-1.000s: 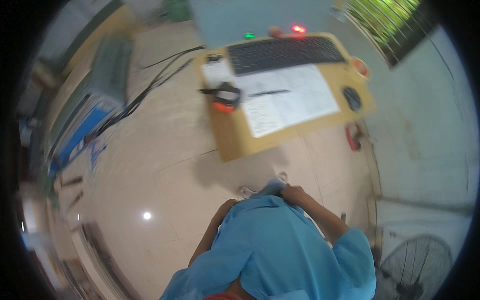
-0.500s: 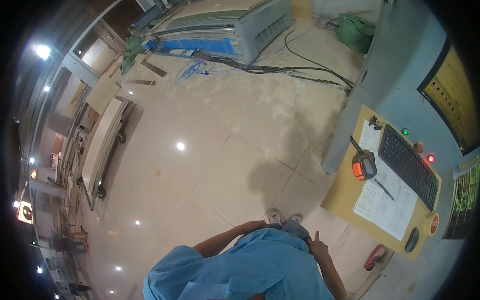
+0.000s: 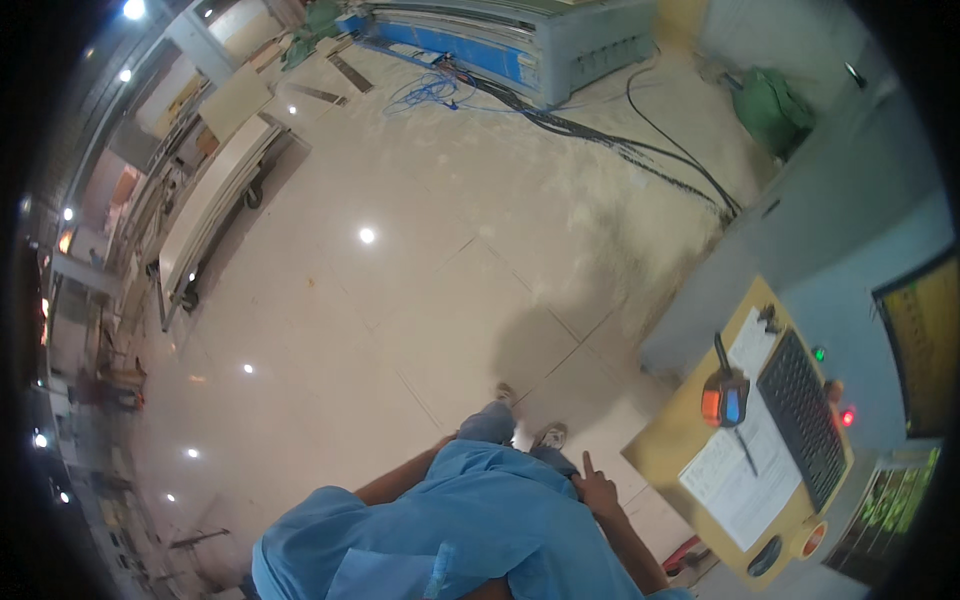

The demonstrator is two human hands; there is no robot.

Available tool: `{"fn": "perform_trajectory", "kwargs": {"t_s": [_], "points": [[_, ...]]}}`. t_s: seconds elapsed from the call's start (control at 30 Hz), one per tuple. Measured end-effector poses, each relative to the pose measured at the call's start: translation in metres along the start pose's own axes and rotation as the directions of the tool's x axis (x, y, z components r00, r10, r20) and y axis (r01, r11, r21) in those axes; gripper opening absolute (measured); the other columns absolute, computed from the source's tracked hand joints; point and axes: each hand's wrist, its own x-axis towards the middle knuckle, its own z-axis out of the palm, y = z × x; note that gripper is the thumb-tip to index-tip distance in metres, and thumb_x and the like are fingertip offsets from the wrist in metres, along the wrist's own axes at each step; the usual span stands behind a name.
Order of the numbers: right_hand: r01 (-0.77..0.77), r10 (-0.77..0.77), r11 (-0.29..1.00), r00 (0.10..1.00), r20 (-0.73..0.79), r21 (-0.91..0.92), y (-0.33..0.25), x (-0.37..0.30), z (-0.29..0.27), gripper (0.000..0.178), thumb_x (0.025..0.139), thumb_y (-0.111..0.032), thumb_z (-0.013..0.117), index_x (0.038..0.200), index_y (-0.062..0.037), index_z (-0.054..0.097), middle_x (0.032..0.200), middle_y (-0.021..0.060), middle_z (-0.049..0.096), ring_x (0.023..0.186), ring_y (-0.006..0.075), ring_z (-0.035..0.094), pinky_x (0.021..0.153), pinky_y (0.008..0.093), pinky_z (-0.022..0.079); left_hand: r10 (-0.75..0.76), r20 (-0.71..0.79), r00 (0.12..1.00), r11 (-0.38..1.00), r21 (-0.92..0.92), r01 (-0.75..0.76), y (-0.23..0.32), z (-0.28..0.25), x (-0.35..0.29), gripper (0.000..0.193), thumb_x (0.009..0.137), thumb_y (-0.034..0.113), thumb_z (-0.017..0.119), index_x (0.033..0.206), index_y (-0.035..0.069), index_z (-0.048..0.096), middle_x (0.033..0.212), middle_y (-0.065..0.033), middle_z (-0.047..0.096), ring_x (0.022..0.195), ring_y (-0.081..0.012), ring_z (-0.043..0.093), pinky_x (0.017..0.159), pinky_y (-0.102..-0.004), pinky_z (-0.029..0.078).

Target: The person operates a computer, then picks up wooden planks from the floor and places them onto a machine. They align the planks and apply tape to secure them in place.

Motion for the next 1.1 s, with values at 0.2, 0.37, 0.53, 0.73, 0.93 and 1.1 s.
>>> {"fn": "perform_trajectory", "kwargs": {"t_s": [0.2, 0.37, 0.53, 0.73, 0.93, 1.1], "points": [[-0.066, 0.067, 0.988, 0.998, -0.002, 0.137, -0.029, 0.065, -0.048, 0.044, 0.093, -0.027, 0.06, 0.137, -0.0275, 0.055, 0.163, 0.0264, 0.024, 0.106, 0.0406, 0.068, 0.084, 0.0514, 0.059, 0.412, -0.098, 0.906, 0.911, 0.076, -0.406, 0.103, -0.005, -0.014, 0.095, 0.095, 0.076, 0.039, 0.151, -0.001, 0.043, 0.159, -0.0252, 0.036, 0.148, -0.0427, 0.032, 0.116, -0.0583, 0.03], [-0.103, 0.115, 0.959, 0.993, -0.029, 0.266, -0.087, 0.17, -0.098, 0.042, 0.091, -0.021, 0.065, 0.133, -0.0264, 0.062, 0.161, 0.0262, 0.03, 0.108, 0.0404, 0.068, 0.09, 0.0501, 0.056, 0.561, -0.029, 0.827, 0.749, 0.444, -0.492, 0.222, -0.047, -0.01, 0.083, 0.098, 0.063, 0.053, 0.147, -0.003, 0.048, 0.151, -0.0229, 0.049, 0.141, -0.0364, 0.044, 0.115, -0.0466, 0.037], [0.021, -0.015, 0.997, 0.997, -0.082, 0.075, -0.168, 0.265, -0.168, 0.029, 0.091, -0.02, 0.067, 0.12, -0.0212, 0.07, 0.16, 0.024, 0.034, 0.119, 0.0402, 0.064, 0.094, 0.0485, 0.056, 0.683, 0.197, 0.704, 0.457, 0.636, -0.622, 0.32, -0.063, -0.053, 0.064, 0.1, 0.051, 0.057, 0.136, -0.002, 0.061, 0.128, -0.0187, 0.067, 0.119, -0.0294, 0.064, 0.104, -0.0385, 0.046], [0.161, -0.149, 0.985, 0.977, -0.153, 0.069, -0.249, 0.365, -0.263, 0.034, 0.091, -0.022, 0.069, 0.125, -0.021, 0.069, 0.158, 0.0213, 0.037, 0.12, 0.039, 0.063, 0.095, 0.0478, 0.055, 0.696, 0.389, 0.604, 0.415, 0.469, -0.78, 0.491, -0.103, -0.096, 0.055, 0.102, 0.046, 0.056, 0.133, 0.0, 0.062, 0.119, -0.0136, 0.069, 0.102, -0.0215, 0.068, 0.09, -0.0351, 0.052], [0.268, -0.25, 0.92, 0.963, -0.097, 0.285, -0.33, 0.523, -0.378, 0.035, 0.091, -0.028, 0.07, 0.124, -0.017, 0.072, 0.142, 0.0203, 0.057, 0.114, 0.0352, 0.067, 0.094, 0.0443, 0.055, 0.789, 0.028, 0.614, 0.532, 0.468, -0.706, 0.653, -0.266, -0.049, 0.054, 0.1, 0.043, 0.059, 0.13, -0.002, 0.063, 0.116, -0.0138, 0.07, 0.099, -0.0217, 0.068, 0.083, -0.0357, 0.054], [0.319, -0.315, 0.944, 0.947, -0.064, 0.085, -0.424, 0.695, -0.514, 0.04, 0.093, -0.035, 0.067, 0.123, -0.0082, 0.072, 0.124, 0.0162, 0.069, 0.109, 0.0341, 0.068, 0.094, 0.0443, 0.054, 0.474, -0.606, 0.639, 0.824, 0.048, -0.565, 0.66, -0.439, -0.046, 0.035, 0.094, 0.031, 0.064, 0.107, -0.001, 0.067, 0.076, -0.0089, 0.067, 0.061, -0.0179, 0.062, 0.052, -0.0332, 0.048]]}}
